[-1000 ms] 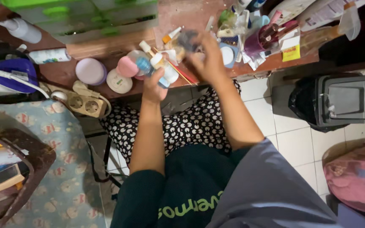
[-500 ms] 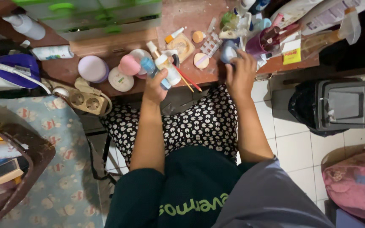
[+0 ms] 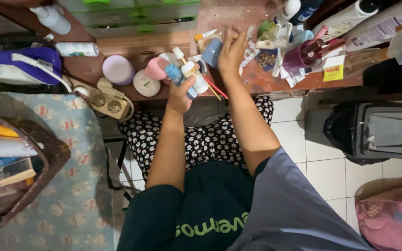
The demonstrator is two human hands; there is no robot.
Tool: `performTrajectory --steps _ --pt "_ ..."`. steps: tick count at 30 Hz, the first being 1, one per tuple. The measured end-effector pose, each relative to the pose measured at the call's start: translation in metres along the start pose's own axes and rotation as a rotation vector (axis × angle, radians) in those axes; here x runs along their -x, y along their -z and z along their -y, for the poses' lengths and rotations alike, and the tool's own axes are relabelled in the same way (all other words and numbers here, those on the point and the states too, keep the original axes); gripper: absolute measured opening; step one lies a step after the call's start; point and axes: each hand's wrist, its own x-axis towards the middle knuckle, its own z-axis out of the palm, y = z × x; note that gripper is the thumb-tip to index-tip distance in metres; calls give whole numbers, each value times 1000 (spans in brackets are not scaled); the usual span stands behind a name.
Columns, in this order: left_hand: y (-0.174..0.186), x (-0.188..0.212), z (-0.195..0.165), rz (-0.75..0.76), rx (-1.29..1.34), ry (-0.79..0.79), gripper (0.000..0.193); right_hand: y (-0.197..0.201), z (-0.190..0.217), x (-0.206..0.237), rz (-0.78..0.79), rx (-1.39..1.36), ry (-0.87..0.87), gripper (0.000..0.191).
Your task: The person sits on the floor at a cluttered dresser and sorts cosmetic bottles, jars, tubes and small boxes into the compartments of a green plastic drawer organizer, opening the organizer drawers and placing items inside one at a time.
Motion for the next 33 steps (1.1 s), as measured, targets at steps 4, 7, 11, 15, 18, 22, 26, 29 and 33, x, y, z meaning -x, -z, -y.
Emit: performTrajectory --steps 4,7,11,15,18,22,26,29,33 --pt "3 0 0 -21 10 22 46 12 12 10 279 281 170 45" --pt "6 -1 2 -16 23 21 44 23 13 18 460 388 385 67" --pt "8 3 3 -50 11 68 46 44 7 18 575 400 487 87" --pt "11 8 -8 7 -116 36 50 71 -4 12 781 312 563 102" --pt "10 8 -17 -3 -158 43 52 77 -7 13 805 393 560 104" --pt "2 7 -24 11 -127 -3 52 65 1 15 521 444 471 91" --pt "-6 9 -31 -3 -154 -46 53 36 16 8 428 458 149 82" --pt "-8 12 -37 19 -170 -37 51 12 21 10 452 615 155 77" --pt "-2 15 -40 16 -160 -40 52 -1 15 17 443 697 284 81"
